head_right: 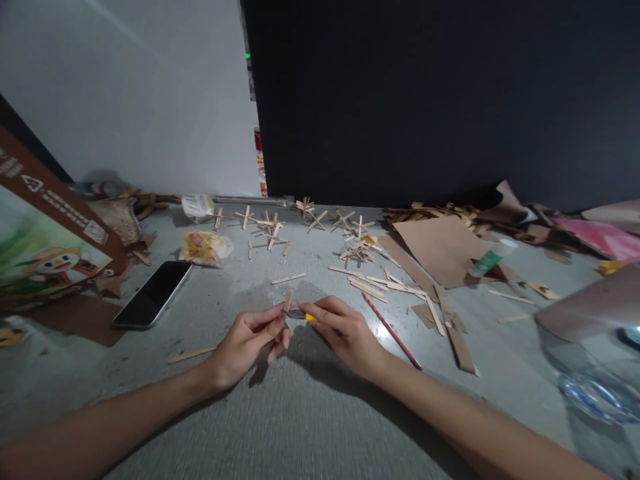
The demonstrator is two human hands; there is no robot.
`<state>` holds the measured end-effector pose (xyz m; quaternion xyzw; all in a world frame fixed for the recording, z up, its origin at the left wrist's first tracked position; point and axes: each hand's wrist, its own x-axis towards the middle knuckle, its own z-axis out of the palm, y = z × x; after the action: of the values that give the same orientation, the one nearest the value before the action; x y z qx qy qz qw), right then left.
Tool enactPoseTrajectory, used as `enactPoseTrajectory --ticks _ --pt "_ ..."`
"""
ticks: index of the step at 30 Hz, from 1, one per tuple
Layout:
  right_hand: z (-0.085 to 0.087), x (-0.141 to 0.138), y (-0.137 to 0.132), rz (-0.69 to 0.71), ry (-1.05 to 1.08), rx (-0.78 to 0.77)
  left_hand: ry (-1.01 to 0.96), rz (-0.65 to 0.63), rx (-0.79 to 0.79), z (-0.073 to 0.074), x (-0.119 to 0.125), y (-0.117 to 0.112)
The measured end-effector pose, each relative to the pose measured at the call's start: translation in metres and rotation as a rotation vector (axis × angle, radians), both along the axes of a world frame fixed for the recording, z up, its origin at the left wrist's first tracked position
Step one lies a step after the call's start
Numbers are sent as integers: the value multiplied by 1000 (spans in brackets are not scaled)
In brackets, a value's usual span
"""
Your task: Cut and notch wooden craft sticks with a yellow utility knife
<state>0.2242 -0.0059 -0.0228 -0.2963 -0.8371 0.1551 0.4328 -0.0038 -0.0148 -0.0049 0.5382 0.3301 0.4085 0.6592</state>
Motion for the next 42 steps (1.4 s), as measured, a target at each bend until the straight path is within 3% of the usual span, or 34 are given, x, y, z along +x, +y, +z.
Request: enactPoseTrajectory --ticks 12,26,30,34,42 --pt "-2 1 5 -64 21 -22 -233 124 -103 -7 2 6" --pt "-1 0 3 -50 20 -26 -109 194 -30 -10 3 7" --pt "-1 1 -3 -101 87 -17 -79 236 -6 -10 4 6" --pt "-2 2 -11 -121 169 -193 -61 265 -11 -10 5 6" --pt "-5 -2 -10 -50 225 -504 -5 205 -17 -9 2 4"
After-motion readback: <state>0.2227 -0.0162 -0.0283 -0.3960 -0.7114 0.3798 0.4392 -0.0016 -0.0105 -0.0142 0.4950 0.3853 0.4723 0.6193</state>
